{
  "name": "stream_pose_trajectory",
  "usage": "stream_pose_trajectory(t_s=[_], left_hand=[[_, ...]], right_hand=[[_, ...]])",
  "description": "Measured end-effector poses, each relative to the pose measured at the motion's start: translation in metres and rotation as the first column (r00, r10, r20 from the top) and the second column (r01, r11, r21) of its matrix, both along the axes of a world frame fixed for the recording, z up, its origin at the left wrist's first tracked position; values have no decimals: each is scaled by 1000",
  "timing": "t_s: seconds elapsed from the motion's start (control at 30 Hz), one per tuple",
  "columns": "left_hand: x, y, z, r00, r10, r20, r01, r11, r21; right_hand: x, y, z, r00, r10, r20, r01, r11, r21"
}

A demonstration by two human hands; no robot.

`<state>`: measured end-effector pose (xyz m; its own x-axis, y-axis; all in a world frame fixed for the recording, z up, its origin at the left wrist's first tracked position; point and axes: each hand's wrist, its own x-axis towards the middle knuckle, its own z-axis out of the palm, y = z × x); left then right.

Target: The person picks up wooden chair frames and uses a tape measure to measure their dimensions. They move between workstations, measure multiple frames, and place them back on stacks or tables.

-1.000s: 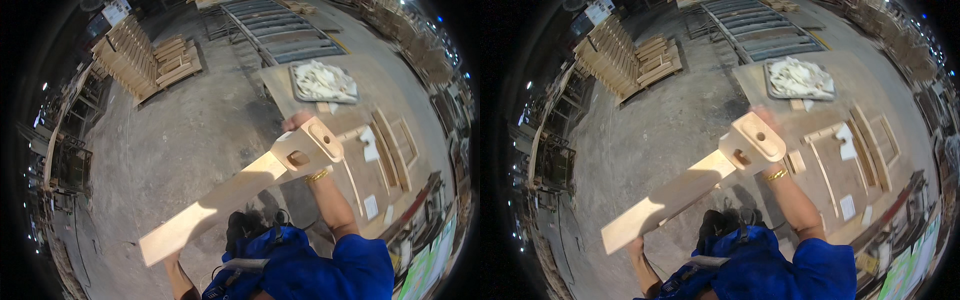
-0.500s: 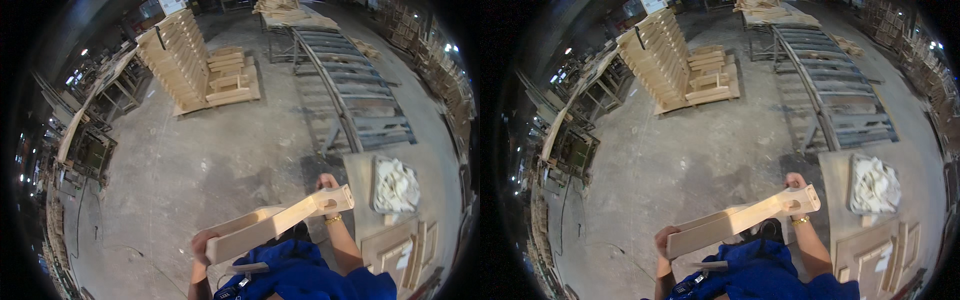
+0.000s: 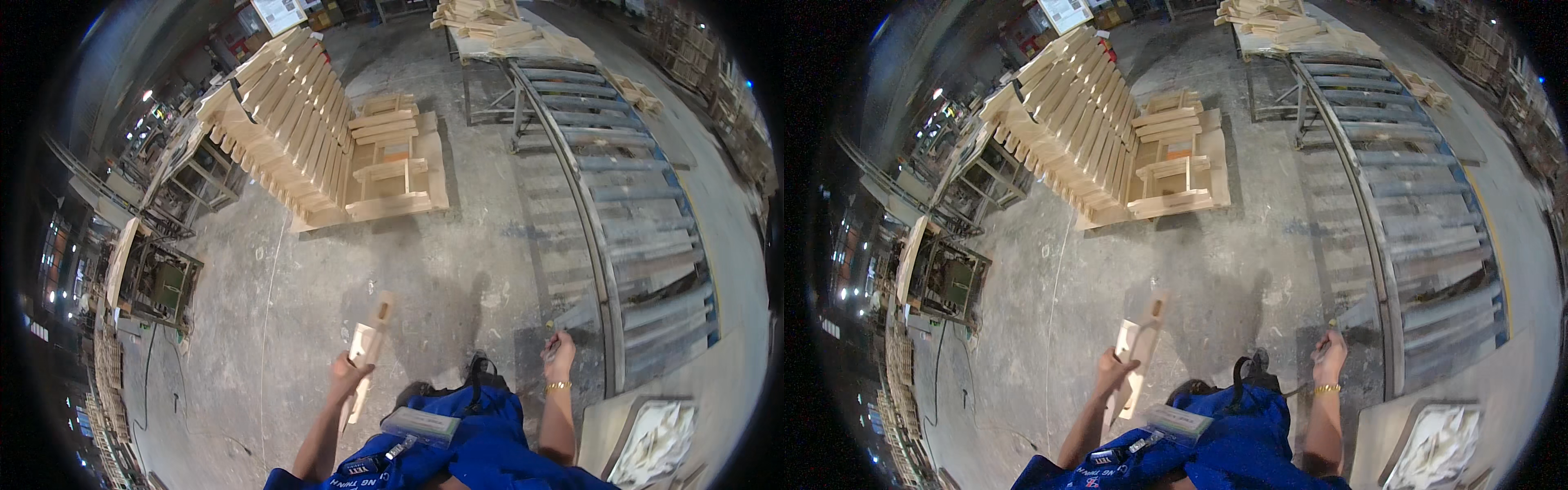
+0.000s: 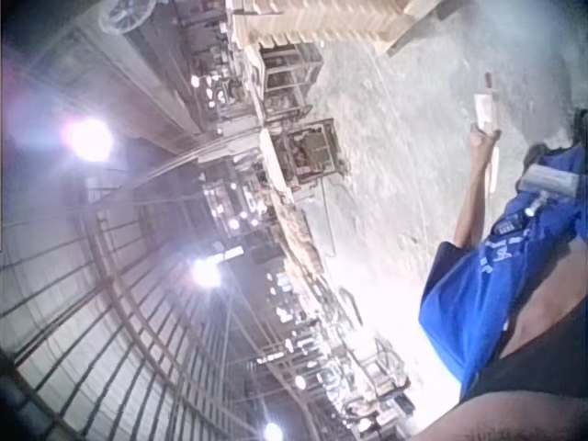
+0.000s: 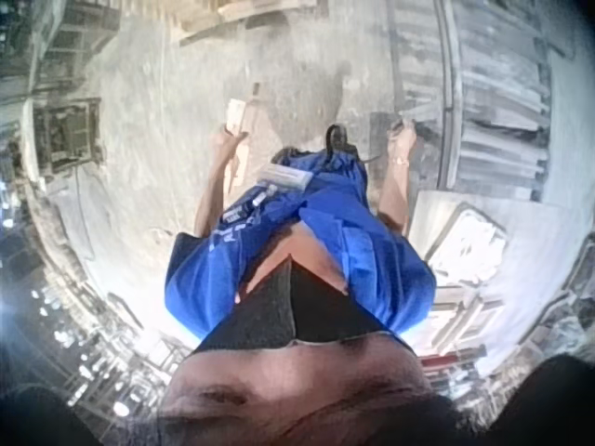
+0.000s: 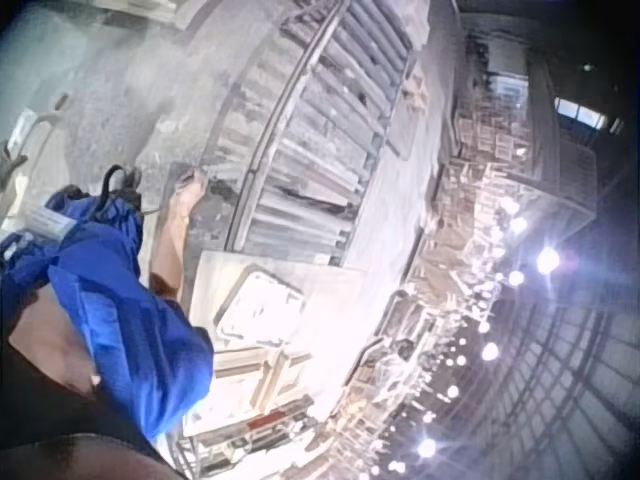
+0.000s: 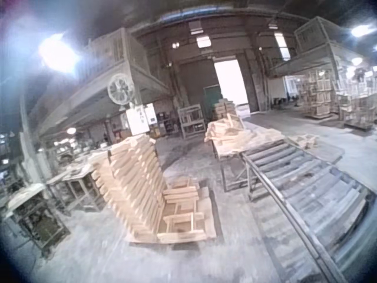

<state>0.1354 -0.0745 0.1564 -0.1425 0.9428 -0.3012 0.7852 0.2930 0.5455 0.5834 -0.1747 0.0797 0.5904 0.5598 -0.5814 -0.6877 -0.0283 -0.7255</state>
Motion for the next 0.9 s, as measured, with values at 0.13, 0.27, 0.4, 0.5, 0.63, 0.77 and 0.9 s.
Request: stream_pose_trajectory(t_s=[0.13, 0.27, 0.4, 0.5, 0.63, 0.77, 0.9], left_hand=[[-2, 94, 13, 807, 167, 566, -108, 985, -136], [10, 178, -25, 515, 324, 793, -118, 944, -309], [46, 278, -34, 508, 267, 819, -101, 963, -251], [104, 371, -9, 761, -50, 647, 259, 937, -232], [164, 472, 10, 577, -564, 591, 752, 650, -114], [202, 542, -12, 541, -825, 162, 805, 564, 184], [205, 628, -57, 682, -675, 281, 517, 717, 468]], right_hand=[[36, 130, 38, 983, 137, 122, -139, 990, 12], [26, 262, 41, 897, 398, 191, -409, 912, 19], [-47, 368, 39, 625, 766, 149, -773, 634, -20], [-95, 435, 42, 474, 880, 16, -878, 471, 87], [-113, 502, 40, 615, 775, -146, -721, 627, 295], [-84, 563, 34, 733, 652, -193, -603, 755, 257], [-45, 634, 13, 872, 488, 41, -484, 871, -85]])
